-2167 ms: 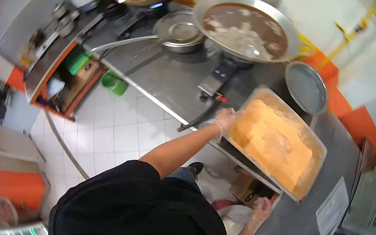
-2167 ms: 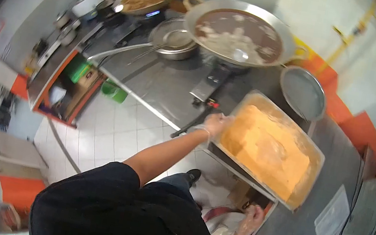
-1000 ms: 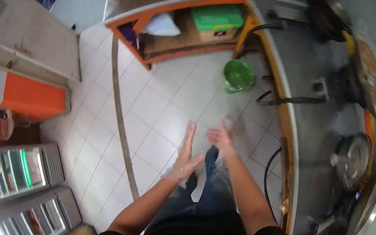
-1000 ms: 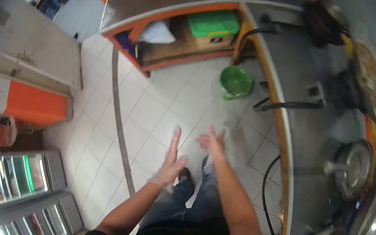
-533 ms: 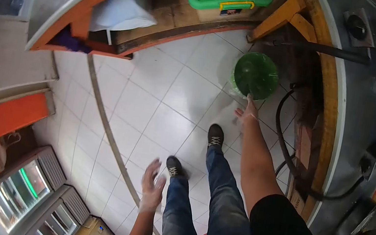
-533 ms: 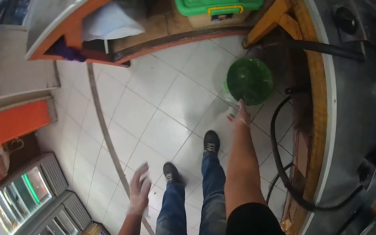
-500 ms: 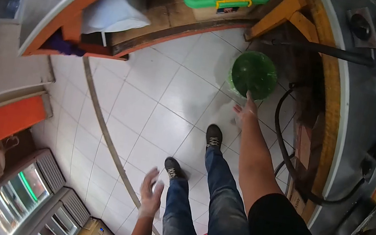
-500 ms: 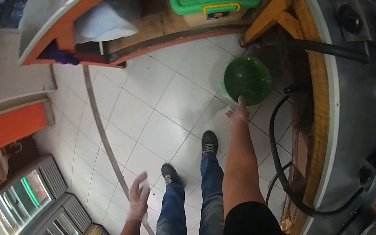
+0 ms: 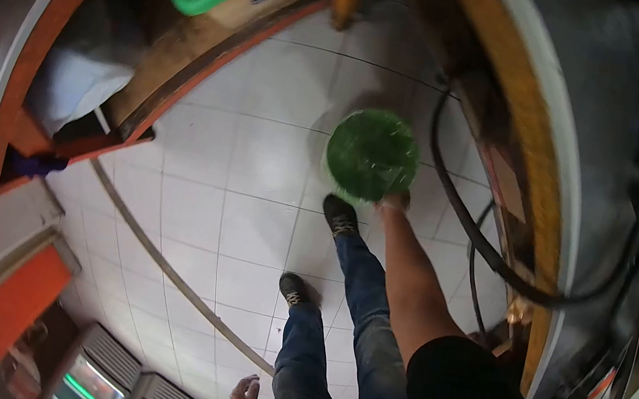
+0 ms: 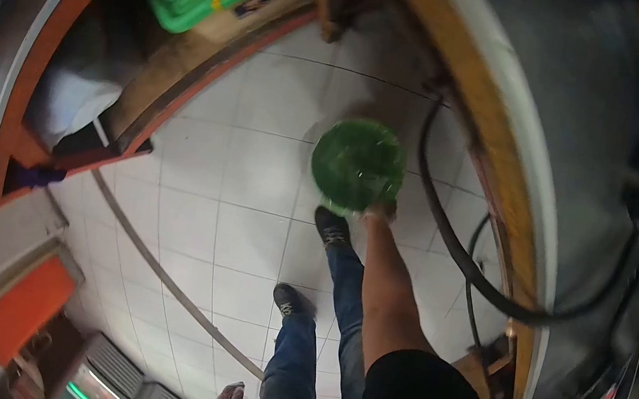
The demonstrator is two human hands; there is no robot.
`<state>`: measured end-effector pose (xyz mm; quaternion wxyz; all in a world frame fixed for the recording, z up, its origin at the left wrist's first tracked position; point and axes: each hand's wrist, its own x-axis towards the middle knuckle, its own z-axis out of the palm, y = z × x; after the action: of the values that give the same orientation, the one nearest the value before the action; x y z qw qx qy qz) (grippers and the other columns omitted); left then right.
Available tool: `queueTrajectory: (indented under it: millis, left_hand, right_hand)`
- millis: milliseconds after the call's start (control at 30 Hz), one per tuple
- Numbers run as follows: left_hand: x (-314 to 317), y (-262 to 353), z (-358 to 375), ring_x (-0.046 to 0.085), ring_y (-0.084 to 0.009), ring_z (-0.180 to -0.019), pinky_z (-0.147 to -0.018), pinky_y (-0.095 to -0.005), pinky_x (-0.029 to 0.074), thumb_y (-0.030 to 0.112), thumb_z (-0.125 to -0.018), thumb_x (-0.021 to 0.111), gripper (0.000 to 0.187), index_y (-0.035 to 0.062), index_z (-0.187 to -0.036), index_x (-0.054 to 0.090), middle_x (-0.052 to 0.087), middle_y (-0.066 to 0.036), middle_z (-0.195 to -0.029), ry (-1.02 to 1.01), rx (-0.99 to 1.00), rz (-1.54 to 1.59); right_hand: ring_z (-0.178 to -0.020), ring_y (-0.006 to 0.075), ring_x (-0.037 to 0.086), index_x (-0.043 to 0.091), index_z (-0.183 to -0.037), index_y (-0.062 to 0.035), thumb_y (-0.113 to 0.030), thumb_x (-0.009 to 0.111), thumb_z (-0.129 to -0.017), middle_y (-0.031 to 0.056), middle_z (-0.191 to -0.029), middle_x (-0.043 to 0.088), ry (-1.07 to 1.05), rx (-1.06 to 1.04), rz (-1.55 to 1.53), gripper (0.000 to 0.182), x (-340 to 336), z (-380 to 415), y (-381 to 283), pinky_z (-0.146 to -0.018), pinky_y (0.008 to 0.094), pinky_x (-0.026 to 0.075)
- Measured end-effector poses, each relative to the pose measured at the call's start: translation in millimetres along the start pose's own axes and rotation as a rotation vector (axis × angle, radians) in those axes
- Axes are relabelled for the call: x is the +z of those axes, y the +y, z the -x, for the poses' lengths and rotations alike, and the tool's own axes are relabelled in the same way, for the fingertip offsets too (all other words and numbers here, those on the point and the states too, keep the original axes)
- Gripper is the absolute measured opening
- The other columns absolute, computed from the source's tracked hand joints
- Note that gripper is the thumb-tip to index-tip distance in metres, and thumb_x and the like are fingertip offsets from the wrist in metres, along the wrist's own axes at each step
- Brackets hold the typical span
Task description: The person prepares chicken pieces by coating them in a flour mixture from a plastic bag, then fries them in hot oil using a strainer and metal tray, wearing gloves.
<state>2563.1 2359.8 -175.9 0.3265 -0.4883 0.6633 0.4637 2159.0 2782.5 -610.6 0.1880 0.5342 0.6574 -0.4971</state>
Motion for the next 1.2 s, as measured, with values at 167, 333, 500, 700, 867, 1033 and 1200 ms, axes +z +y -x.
queueTrajectory:
  millis: [167, 333, 500, 700, 867, 1033, 1200]
  left_hand:
    - [-26.0, 49.9, -34.5, 0.064, -0.0233, -0.107, -0.098, -0.0378, 0.049, 0.022, -0.098, 0.062, 0.028, 0.0014, -0.115, 0.069, 0.071, -0.014, -0.114, -0.078, 0.135, -0.174]
    - [-59.5, 31.4, -61.2, 0.067, -0.0249, -0.103, -0.096, -0.0394, 0.051, 0.020, -0.096, 0.067, 0.023, 0.0016, -0.111, 0.069, 0.072, -0.014, -0.111, -0.196, 0.505, -0.581]
    - [-115.6, 15.6, -70.6, 0.067, -0.0323, -0.107, -0.097, -0.0420, 0.050, 0.031, -0.096, 0.066, 0.034, 0.0014, -0.112, 0.069, 0.071, -0.020, -0.111, -0.419, 0.531, -1.228]
    - [-49.3, 39.2, -30.6, 0.067, -0.0334, -0.110, -0.096, -0.0418, 0.051, 0.040, -0.099, 0.061, 0.043, 0.0014, -0.116, 0.068, 0.072, -0.019, -0.113, -0.387, 0.710, -1.622]
    - [-0.4, 44.7, 3.1, 0.064, -0.0295, -0.112, -0.097, -0.0421, 0.050, 0.038, -0.102, 0.060, 0.043, 0.0018, -0.125, 0.066, 0.070, -0.016, -0.118, -0.464, 1.355, -1.464]
    - [93.0, -26.1, 145.2, 0.065, -0.0281, -0.101, -0.092, -0.0389, 0.051, 0.035, -0.103, 0.057, 0.039, 0.0012, -0.119, 0.068, 0.072, -0.016, -0.108, -0.459, 0.847, -1.362]
    - [156.4, -80.0, 217.8, 0.066, -0.0275, -0.101, -0.091, -0.0397, 0.052, 0.034, -0.104, 0.052, 0.038, 0.0026, -0.122, 0.067, 0.072, -0.016, -0.109, -0.686, 0.938, -1.621]
  right_hand:
    - [-0.107, 0.0237, 0.071, 0.071, -0.117, -0.0129, -0.049, 0.077, -0.080, 0.0097, -0.115, 0.072, 0.153, 0.204, 0.864, 0.053, -139.3, 106.0, 112.7, -0.086, 0.0362, 0.058]
    - [-0.096, 0.0225, 0.072, 0.071, -0.113, -0.0133, -0.021, 0.094, -0.059, 0.0101, -0.107, 0.074, 0.369, 0.517, 0.397, 0.060, -237.3, 189.1, 291.6, -0.078, 0.0411, 0.059]
    - [-0.112, 0.0224, 0.068, 0.067, -0.126, -0.0147, -0.046, 0.080, -0.076, 0.0122, -0.123, 0.069, 0.283, 0.788, 0.104, 0.061, -238.1, 358.8, 468.8, -0.091, 0.0383, 0.056]
    - [-0.121, 0.0203, 0.064, 0.064, -0.133, -0.0190, -0.046, 0.079, -0.079, 0.0018, -0.137, 0.064, 0.122, 0.729, 0.323, 0.062, -320.8, 354.9, 537.2, -0.099, 0.0314, 0.053]
    - [-0.114, 0.0214, 0.066, 0.069, -0.123, -0.0169, -0.043, 0.074, -0.084, 0.0049, -0.126, 0.069, 0.424, 0.847, -0.415, 0.047, -354.1, 334.6, 600.3, -0.092, 0.0351, 0.054]
    - [-0.098, 0.0246, 0.067, 0.071, -0.108, -0.0113, -0.028, 0.062, -0.093, 0.0088, -0.113, 0.072, 0.467, 0.387, -0.383, 0.024, -386.9, 281.9, 679.7, -0.078, 0.0420, 0.054]
    - [-0.142, 0.0240, 0.041, 0.056, -0.138, -0.0221, -0.030, 0.051, -0.097, 0.0090, -0.150, 0.052, 0.324, -0.115, -1.543, 0.043, -407.4, 307.7, 714.9, -0.121, 0.0584, 0.022]
